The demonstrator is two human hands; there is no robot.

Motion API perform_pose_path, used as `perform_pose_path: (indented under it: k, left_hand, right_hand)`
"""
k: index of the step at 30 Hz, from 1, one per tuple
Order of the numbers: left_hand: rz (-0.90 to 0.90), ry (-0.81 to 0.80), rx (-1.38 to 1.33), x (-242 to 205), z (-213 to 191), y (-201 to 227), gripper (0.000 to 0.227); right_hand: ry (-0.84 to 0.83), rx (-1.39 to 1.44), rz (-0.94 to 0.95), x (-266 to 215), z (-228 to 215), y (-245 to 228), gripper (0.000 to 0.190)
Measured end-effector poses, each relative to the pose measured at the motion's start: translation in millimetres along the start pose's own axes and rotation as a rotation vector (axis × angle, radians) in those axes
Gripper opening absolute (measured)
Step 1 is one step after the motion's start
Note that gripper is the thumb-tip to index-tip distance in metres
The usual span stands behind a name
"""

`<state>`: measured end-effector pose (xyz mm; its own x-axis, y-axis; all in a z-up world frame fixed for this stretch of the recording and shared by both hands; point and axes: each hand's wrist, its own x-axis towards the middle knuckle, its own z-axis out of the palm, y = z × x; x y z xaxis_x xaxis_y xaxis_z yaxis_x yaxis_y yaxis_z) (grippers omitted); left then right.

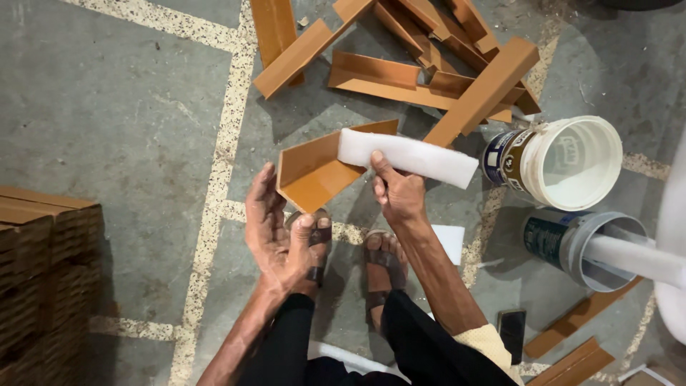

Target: The person wipes multiple brown wooden pieces with a white foam pad, repeatedly dipping the pad into a bucket of liquid. The person handles the pieces one at a time, turning them over to wipe different sides, and places them on the floor after cleaning.

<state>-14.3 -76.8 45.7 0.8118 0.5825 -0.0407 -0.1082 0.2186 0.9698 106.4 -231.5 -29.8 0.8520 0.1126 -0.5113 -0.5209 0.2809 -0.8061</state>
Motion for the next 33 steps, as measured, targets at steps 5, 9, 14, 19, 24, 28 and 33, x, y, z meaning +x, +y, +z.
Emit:
perform_pose_path:
  k: [5, 9, 14, 19, 24, 28, 33]
  left_hand:
    - [0.009, 0.008, -0.020, -1, 1, -1, 0.064]
    - [-0.069, 0.020, -0.157, -7, 1, -8, 0.059]
    - [-0.022, -0.054, -0.096, -8, -4, -11, 0.057]
    - [0.010, -0.099, -0.150, -10, -4, -16, 0.056]
    - [0.066, -0.140, -0.172, -11, -5, -19, 0.053]
    - [0.043, -0.144, -0.126, -12, -8, -20, 0.054]
    - [0.071, -0.138, -0.102, -14, -8, -25, 0.052]
  right_hand:
    - [-0.036, -0.016, 0.008, -20, 16, -10, 0.020]
    - [-0.082, -0.013, -0.031, -36, 29, -22, 0.018]
    - [-0.113, -0.127, -0.031, -57, 42, -39, 0.016]
    - [-0.140, -0.090, -0.022, -70, 49, -45, 0.015]
    - [-0.155, -0.091, -0.005, -83, 58, -52, 0.016]
    - [-0.138, -0.142, -0.035, -92, 65, -59, 0.018]
    - [-0.201, -0.106, -0.095, -98, 73, -57, 0.020]
